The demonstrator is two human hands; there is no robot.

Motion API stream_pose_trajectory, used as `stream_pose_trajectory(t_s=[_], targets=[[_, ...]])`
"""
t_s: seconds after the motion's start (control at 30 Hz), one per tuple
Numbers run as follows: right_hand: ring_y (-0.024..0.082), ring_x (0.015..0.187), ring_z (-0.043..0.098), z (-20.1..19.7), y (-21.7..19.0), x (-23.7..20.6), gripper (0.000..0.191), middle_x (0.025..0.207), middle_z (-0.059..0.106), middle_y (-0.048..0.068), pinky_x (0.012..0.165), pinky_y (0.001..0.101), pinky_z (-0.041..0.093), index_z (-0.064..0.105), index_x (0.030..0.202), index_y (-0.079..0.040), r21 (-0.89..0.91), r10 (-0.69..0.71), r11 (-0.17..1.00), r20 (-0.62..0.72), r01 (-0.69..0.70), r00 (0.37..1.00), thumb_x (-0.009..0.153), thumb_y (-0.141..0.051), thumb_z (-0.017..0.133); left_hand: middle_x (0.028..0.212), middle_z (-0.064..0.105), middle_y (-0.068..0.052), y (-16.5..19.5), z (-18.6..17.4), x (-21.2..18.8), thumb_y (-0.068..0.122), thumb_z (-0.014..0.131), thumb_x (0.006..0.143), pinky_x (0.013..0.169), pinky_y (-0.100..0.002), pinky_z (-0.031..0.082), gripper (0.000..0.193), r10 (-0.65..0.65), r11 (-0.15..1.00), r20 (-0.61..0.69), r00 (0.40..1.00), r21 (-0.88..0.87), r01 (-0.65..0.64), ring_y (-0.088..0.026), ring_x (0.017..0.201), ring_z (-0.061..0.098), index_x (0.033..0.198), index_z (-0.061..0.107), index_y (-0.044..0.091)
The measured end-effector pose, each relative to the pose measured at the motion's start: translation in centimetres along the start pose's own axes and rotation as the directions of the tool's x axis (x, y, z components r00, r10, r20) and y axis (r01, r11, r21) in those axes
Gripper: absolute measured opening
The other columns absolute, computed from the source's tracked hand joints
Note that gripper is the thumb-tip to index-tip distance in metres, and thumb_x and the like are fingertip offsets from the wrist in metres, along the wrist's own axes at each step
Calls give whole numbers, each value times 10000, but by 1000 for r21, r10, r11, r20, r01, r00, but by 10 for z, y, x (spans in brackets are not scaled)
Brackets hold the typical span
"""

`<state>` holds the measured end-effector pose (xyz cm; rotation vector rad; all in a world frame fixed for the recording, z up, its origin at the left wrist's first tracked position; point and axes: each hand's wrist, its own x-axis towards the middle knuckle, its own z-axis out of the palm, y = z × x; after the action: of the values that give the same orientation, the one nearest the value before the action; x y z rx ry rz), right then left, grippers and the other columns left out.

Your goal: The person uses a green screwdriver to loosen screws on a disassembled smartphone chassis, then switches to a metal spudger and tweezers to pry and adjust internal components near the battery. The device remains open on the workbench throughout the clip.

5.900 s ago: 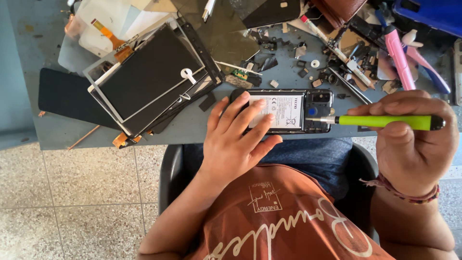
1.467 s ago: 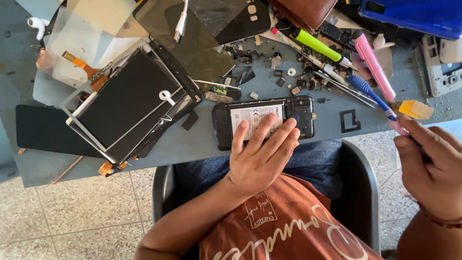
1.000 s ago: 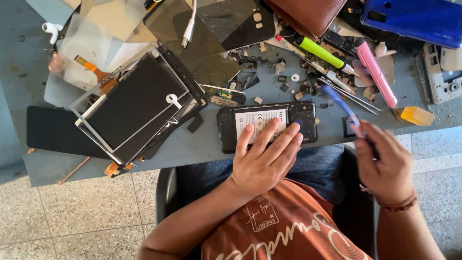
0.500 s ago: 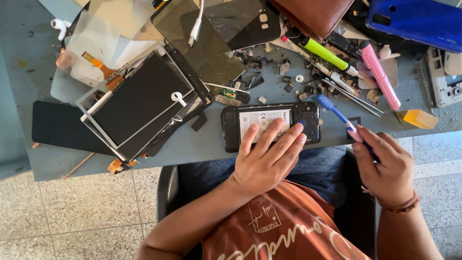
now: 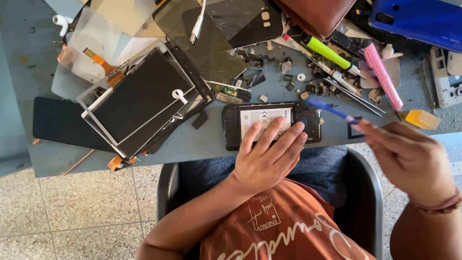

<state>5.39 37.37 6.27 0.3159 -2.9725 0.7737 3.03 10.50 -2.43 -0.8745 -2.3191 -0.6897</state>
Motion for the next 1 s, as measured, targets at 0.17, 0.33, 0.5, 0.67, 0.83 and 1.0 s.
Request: stream_pose_trajectory(t_s=[0.17, 0.33, 0.5, 0.67, 0.83, 1.0], targets=[[110, 580, 615, 2, -2, -1, 332, 867, 702, 78, 499, 251, 473, 725, 1286, -60, 11, 23, 1000, 5, -23, 1000, 959, -4, 712, 1429, 656, 25, -2, 2, 0, 263, 707, 1057, 1256, -456, 231, 208, 12, 1000, -9, 1000, 16, -12, -211, 1348, 588, 1246, 752, 190], [140, 630, 626, -1, 2, 2, 333, 828, 671, 104, 538, 289, 482, 711, 1242, -27, 52, 45, 998, -5, -44, 999, 912, 20, 694, 1419, 664, 38, -2, 4, -1, 270, 707, 1056, 1258, -450, 230, 204, 13, 1000, -14, 1000, 15, -13, -206, 1346, 588, 1241, 751, 198], [136, 600, 618, 1, 4, 2, 335, 815, 676, 92, 546, 295, 472, 726, 1269, -18, 40, 88, 995, 15, -89, 996, 936, 21, 720, 1412, 667, 37, -2, 4, -1, 268, 707, 1060, 1261, -448, 230, 201, 10, 1000, -6, 1000, 18, -10, -198, 1344, 592, 1244, 749, 197], [151, 614, 628, 0, 5, 3, 320, 801, 674, 105, 548, 301, 469, 722, 1240, 0, 60, 118, 991, 12, -118, 993, 922, 37, 710, 1418, 663, 35, -3, 3, -1, 266, 707, 1057, 1257, -449, 230, 215, 9, 1000, 4, 1000, 1, -9, -201, 1341, 592, 1255, 747, 193], [150, 632, 602, 7, 6, 0, 314, 837, 668, 89, 531, 275, 452, 704, 1258, -17, 79, 54, 996, -42, -50, 998, 946, 2, 719, 1427, 659, 30, -3, 4, -1, 261, 706, 1057, 1253, -449, 236, 214, 12, 1000, 3, 1000, -2, -12, -202, 1345, 593, 1257, 740, 193], [149, 587, 586, 29, 6, -10, 331, 826, 631, 81, 553, 296, 465, 715, 1301, -39, 18, 79, 997, -77, -78, 994, 971, -26, 730, 1431, 659, 15, -2, 3, -1, 252, 697, 1053, 1247, -447, 251, 234, 6, 1000, 18, 1000, -23, -5, -213, 1345, 595, 1271, 737, 177]])
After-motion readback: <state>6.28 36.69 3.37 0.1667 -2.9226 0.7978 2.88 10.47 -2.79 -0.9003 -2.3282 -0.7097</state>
